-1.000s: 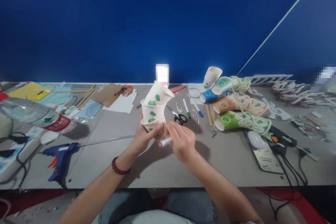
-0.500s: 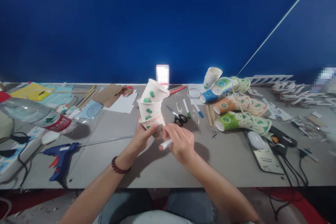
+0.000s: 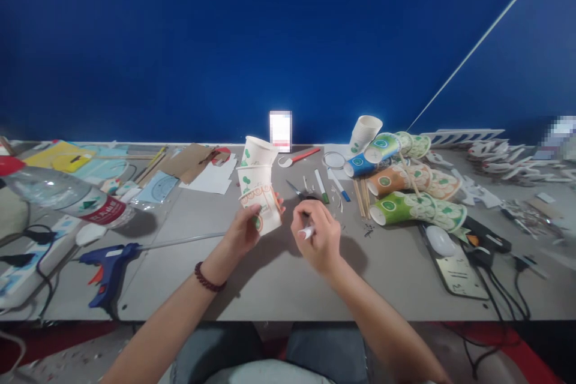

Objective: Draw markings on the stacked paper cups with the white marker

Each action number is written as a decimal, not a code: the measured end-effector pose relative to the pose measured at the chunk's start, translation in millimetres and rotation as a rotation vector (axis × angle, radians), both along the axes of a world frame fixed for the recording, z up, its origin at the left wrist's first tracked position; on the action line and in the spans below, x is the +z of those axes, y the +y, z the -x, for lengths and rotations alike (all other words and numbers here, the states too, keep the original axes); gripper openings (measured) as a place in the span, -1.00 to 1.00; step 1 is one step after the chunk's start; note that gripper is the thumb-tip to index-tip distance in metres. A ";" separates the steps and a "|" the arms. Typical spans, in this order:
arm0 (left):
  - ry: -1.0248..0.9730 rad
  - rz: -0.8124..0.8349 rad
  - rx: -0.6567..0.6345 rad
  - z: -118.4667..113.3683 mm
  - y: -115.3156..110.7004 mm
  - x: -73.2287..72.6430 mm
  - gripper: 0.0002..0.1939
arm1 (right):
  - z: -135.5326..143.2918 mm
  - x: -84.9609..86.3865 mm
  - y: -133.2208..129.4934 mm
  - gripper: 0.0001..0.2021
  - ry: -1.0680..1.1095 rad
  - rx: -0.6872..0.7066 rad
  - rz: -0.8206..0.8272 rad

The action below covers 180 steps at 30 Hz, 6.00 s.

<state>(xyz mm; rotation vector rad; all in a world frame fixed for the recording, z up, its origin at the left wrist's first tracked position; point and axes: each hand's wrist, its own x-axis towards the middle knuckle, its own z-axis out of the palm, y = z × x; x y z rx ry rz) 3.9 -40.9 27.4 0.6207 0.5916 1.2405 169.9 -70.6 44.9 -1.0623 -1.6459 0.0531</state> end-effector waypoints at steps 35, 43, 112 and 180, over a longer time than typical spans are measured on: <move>-0.081 0.237 -0.031 13.0 43.3 -19.4 -0.57 | -2.6 16.2 82.1 -0.65 0.503 0.373 0.157; -0.043 0.215 -0.033 10.2 38.9 -22.9 -0.57 | 3.4 1.3 79.9 -0.53 0.644 0.485 0.586; 0.041 0.059 -0.059 6.8 41.3 -23.7 -0.62 | 10.3 -21.0 67.3 -0.88 0.465 0.475 0.732; 0.059 0.149 -0.020 11.2 44.1 -36.0 -0.57 | 14.3 -11.3 58.4 -0.87 0.493 0.596 0.789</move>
